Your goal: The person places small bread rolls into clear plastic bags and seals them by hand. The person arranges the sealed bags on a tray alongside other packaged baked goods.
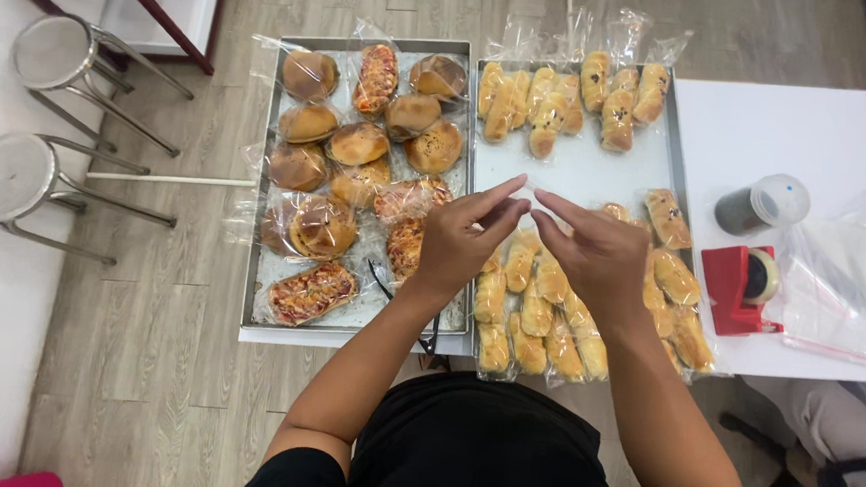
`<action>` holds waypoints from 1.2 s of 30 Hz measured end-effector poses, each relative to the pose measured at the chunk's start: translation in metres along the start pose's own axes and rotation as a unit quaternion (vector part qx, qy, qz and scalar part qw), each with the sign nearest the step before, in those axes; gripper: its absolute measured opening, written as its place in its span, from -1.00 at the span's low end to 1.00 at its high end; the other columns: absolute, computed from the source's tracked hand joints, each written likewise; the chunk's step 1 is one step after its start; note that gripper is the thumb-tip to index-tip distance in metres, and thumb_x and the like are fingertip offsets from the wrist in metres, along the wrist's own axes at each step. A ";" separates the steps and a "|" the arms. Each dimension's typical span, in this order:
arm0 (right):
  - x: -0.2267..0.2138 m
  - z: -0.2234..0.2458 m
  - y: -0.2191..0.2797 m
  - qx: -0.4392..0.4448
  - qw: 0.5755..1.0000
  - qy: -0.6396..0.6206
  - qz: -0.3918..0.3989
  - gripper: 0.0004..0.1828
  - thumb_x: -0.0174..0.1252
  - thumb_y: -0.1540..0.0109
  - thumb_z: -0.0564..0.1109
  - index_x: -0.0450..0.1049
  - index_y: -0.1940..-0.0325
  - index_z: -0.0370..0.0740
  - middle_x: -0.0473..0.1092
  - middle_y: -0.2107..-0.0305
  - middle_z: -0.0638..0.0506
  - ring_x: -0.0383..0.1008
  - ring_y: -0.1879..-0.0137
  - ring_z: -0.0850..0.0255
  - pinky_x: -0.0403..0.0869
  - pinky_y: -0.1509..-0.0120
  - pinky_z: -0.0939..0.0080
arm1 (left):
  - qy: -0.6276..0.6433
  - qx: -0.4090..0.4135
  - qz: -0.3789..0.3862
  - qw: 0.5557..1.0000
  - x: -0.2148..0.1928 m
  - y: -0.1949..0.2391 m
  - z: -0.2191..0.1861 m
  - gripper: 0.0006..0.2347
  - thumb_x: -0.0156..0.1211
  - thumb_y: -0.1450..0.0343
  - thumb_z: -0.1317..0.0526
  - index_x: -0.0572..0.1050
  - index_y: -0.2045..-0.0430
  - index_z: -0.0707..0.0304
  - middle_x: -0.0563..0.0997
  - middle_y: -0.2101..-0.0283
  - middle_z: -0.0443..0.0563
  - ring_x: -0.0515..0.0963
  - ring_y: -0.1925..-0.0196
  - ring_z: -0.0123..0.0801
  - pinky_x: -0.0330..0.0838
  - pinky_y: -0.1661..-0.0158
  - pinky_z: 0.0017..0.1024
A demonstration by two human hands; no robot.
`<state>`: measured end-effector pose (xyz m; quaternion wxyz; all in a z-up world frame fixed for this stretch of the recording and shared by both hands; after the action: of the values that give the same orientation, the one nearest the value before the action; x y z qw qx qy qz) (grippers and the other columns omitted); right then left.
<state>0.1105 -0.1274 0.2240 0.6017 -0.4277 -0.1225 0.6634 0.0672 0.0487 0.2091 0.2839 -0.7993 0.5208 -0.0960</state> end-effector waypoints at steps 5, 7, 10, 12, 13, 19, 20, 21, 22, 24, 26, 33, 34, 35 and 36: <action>0.022 -0.006 0.010 -0.003 0.998 0.051 0.047 -0.68 0.55 -0.15 -0.25 0.76 0.04 0.01 0.48 0.66 -0.05 0.42 0.60 0.12 0.35 0.47 0.16 | -0.017 -0.002 0.000 1.000 -0.006 0.020 0.020 -0.78 0.43 -0.40 0.31 0.69 0.09 0.10 0.76 0.37 0.07 0.75 0.41 -0.27 0.58 0.40 -0.48; 0.027 -0.005 0.016 0.000 0.996 0.073 0.060 -0.68 0.55 -0.15 -0.22 0.76 0.02 0.01 0.46 0.68 -0.06 0.42 0.60 0.12 0.36 0.46 0.15 | -0.031 0.004 0.004 1.000 -0.005 0.028 0.024 -0.77 0.44 -0.38 0.31 0.68 0.09 0.09 0.75 0.37 0.06 0.75 0.39 -0.25 0.59 0.38 -0.48; 0.030 -0.003 0.021 -0.016 0.993 0.105 0.041 -0.74 0.55 -0.16 -0.26 0.78 0.10 -0.03 0.43 0.68 -0.04 0.40 0.60 0.11 0.35 0.46 0.20 | -0.119 0.057 0.010 0.991 0.003 0.036 0.029 -0.77 0.44 -0.39 0.27 0.67 0.08 0.01 0.75 0.37 -0.05 0.73 0.39 -0.38 0.60 0.36 -0.51; 0.029 0.002 0.024 -0.082 0.985 0.154 0.000 -0.74 0.47 -0.07 -0.36 0.78 0.23 -0.09 0.35 0.73 -0.01 0.35 0.63 0.13 0.38 0.45 0.24 | -0.156 0.078 0.007 0.985 0.007 0.040 0.028 -0.79 0.42 -0.41 0.27 0.67 0.09 0.05 0.74 0.40 -0.04 0.71 0.42 -0.38 0.60 0.39 -0.50; 0.030 0.002 0.023 -0.079 0.985 0.156 -0.001 -0.74 0.47 -0.07 -0.36 0.78 0.23 -0.09 0.35 0.73 -0.01 0.35 0.63 0.13 0.38 0.45 0.24 | -0.154 0.077 0.010 0.985 0.007 0.040 0.026 -0.79 0.42 -0.41 0.27 0.67 0.09 0.05 0.74 0.40 -0.04 0.71 0.42 -0.38 0.60 0.39 -0.50; -0.010 -0.047 0.030 0.116 0.989 0.034 -0.091 -0.88 0.38 -0.19 -0.40 0.72 0.20 -0.33 0.12 0.78 0.04 0.15 0.54 0.30 0.19 0.44 0.22 | 0.026 -0.096 0.067 0.993 0.003 0.049 0.031 -0.88 0.38 -0.44 0.23 0.71 0.18 0.06 0.75 0.40 -0.06 0.75 0.38 -0.37 0.61 0.35 -0.54; -0.019 -0.067 0.036 0.270 0.947 -0.130 -0.116 -0.93 0.20 -0.26 -0.30 0.50 0.21 -0.18 0.12 0.64 0.14 0.09 0.54 0.43 0.16 0.49 0.36 | 0.033 -0.114 0.061 0.991 0.002 0.055 0.037 -0.88 0.41 -0.43 0.20 0.70 0.19 0.05 0.75 0.40 -0.08 0.75 0.37 -0.39 0.62 0.34 -0.53; -0.024 -0.084 0.044 0.410 0.855 -0.287 -0.135 -0.91 0.02 -0.33 -0.20 0.27 0.22 -0.04 0.11 0.51 0.25 0.02 0.53 0.55 0.12 0.53 0.50 | 0.039 -0.132 0.057 0.989 0.001 0.059 0.041 -0.87 0.44 -0.42 0.18 0.69 0.19 0.03 0.75 0.40 -0.10 0.75 0.35 -0.40 0.63 0.34 -0.53; -0.027 -0.076 0.042 0.416 0.852 -0.286 -0.137 -0.91 0.02 -0.33 -0.20 0.27 0.22 -0.04 0.11 0.51 0.25 0.02 0.53 0.55 0.12 0.53 0.50 | 0.038 -0.137 0.061 0.988 0.001 0.061 0.044 -0.87 0.44 -0.42 0.18 0.69 0.19 0.03 0.75 0.40 -0.10 0.75 0.35 -0.40 0.63 0.34 -0.53; -0.027 -0.063 0.048 0.493 0.759 -0.411 -0.104 -0.95 -0.09 -0.20 -0.10 0.20 0.36 0.01 0.28 0.49 0.19 -0.03 0.60 0.52 -0.04 0.59 0.51 | 0.077 -0.239 0.061 0.966 0.005 0.072 0.058 -0.84 0.42 -0.42 0.11 0.62 0.25 0.11 0.74 0.35 -0.02 0.73 0.38 -0.39 0.62 0.38 -0.48; -0.027 -0.069 0.076 0.493 0.740 -0.446 -0.101 -0.94 -0.13 -0.29 -0.10 0.21 0.29 0.01 0.14 0.57 0.23 -0.06 0.62 0.53 -0.07 0.60 0.54 | 0.088 -0.261 0.057 0.959 0.008 0.078 0.060 -0.82 0.40 -0.43 0.10 0.59 0.26 0.15 0.73 0.34 0.04 0.73 0.37 -0.33 0.62 0.40 -0.42; 0.000 -0.073 0.125 0.559 0.747 -0.357 -0.043 -0.86 -0.21 -0.33 -0.11 0.26 0.28 -0.04 -0.02 0.78 0.24 -0.07 0.80 0.47 -0.08 0.72 0.49 | 0.018 -0.190 0.039 0.981 0.009 0.062 0.056 -0.77 0.31 -0.48 0.07 0.41 0.45 0.13 0.52 0.35 -0.12 0.68 0.31 -0.37 0.58 0.48 -0.56; 0.005 -0.071 0.133 0.560 0.746 -0.357 -0.043 -0.86 -0.21 -0.33 -0.11 0.26 0.28 -0.04 -0.02 0.78 0.24 -0.07 0.80 0.47 -0.08 0.72 0.49 | 0.017 -0.191 0.040 0.981 0.014 0.062 0.057 -0.77 0.31 -0.48 0.07 0.41 0.45 0.13 0.52 0.35 -0.12 0.68 0.31 -0.37 0.58 0.48 -0.56; 0.012 -0.065 0.134 0.493 0.816 -0.302 0.025 -0.84 -0.07 -0.32 -0.21 0.33 0.03 -0.07 0.10 0.79 0.22 0.06 0.79 0.45 0.04 0.73 0.50 | 0.001 -0.153 0.035 0.988 0.018 0.061 0.055 -0.79 0.28 -0.49 0.07 0.41 0.43 0.10 0.49 0.38 -0.16 0.65 0.35 -0.41 0.56 0.52 -0.58; 0.019 -0.057 0.136 0.417 0.871 -0.242 0.092 -0.62 0.08 -0.31 -0.31 0.40 -0.21 -0.10 0.22 0.79 0.19 0.18 0.78 0.44 0.15 0.74 0.52 | -0.016 -0.115 0.030 0.993 0.021 0.060 0.053 -0.81 0.25 -0.50 0.07 0.41 0.42 0.07 0.45 0.41 -0.19 0.62 0.39 -0.45 0.53 0.57 -0.59</action>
<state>0.0590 -0.1639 0.0894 0.6116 0.0273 0.0637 0.7881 0.0537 0.0311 0.1293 0.2012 -0.8123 0.5473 -0.0145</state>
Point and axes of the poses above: each hand's wrist, its own y-axis away from the middle knuckle, its own x-axis out of the palm, z = x × y, the point moved 4 cm from there along -y, towards the middle knuckle
